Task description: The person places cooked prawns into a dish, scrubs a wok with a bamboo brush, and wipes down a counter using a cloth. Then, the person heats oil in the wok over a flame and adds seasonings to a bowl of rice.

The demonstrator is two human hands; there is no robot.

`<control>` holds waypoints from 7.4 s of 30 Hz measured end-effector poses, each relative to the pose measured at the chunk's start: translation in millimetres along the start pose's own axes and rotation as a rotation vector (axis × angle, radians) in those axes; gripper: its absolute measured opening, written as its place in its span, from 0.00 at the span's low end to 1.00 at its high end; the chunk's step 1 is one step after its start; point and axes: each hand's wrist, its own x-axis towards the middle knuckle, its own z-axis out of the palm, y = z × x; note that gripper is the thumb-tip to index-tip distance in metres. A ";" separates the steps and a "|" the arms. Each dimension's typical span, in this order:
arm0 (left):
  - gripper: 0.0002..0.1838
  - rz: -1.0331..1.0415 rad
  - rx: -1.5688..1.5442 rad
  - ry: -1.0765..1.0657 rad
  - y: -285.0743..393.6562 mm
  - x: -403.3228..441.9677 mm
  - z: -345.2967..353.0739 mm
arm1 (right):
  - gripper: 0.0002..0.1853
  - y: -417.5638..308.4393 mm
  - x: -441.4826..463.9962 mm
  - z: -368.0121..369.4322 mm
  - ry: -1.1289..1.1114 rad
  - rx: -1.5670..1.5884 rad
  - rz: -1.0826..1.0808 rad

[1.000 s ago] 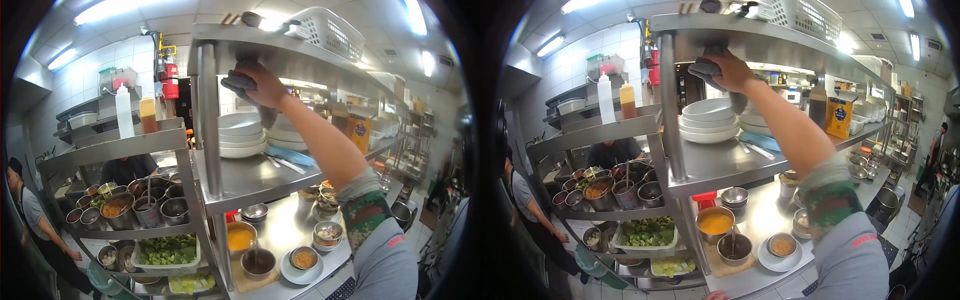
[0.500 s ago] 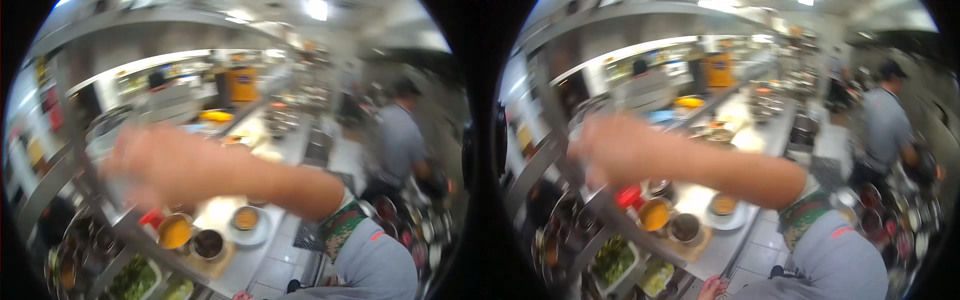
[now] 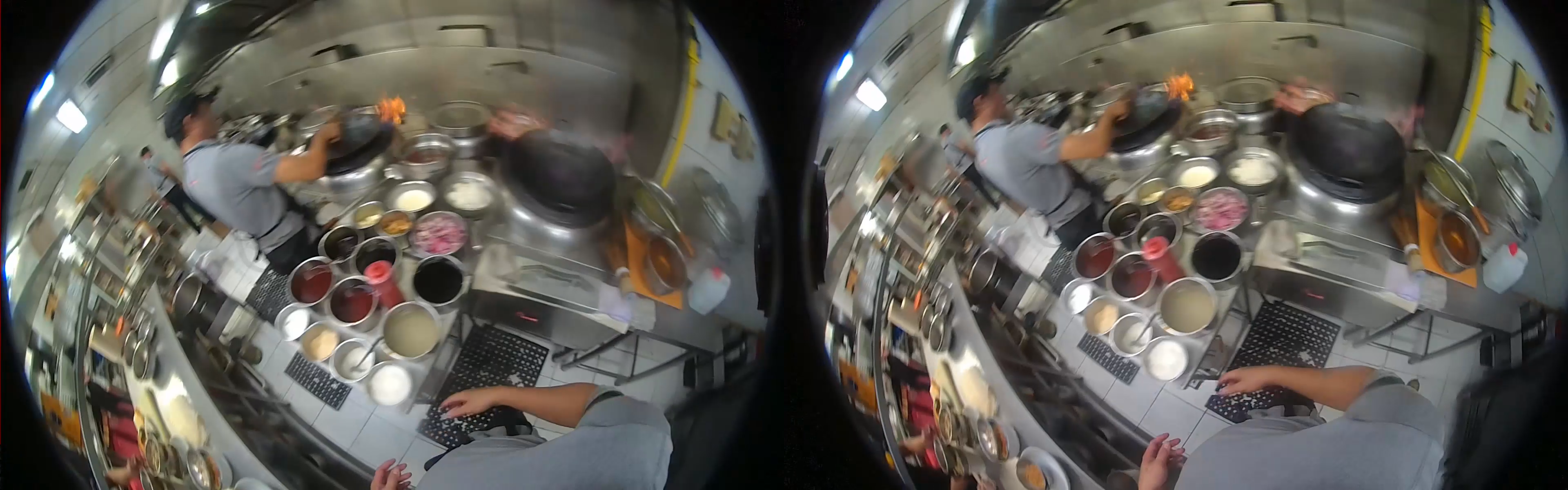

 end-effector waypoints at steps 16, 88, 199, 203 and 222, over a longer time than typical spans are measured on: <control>0.29 0.253 1.081 -0.689 67.2 102.1 359.1 | 0.32 249.1 -295.0 92.9 0.681 0.692 0.988; 0.08 1.420 1.064 -0.662 181.1 286.5 683.3 | 0.23 -92.5 -423.3 -539.5 1.317 -0.782 1.204; 0.17 1.087 0.991 -0.705 238.0 221.6 503.0 | 0.08 -198.6 -307.1 -415.2 1.021 0.978 -0.217; 0.18 1.274 0.920 -0.711 231.6 231.4 580.0 | 0.08 -153.0 -349.9 -405.2 1.099 0.895 -0.110; 0.09 1.516 1.088 -0.457 167.5 243.8 667.7 | 0.09 -82.8 -400.0 -417.0 1.195 0.880 -0.214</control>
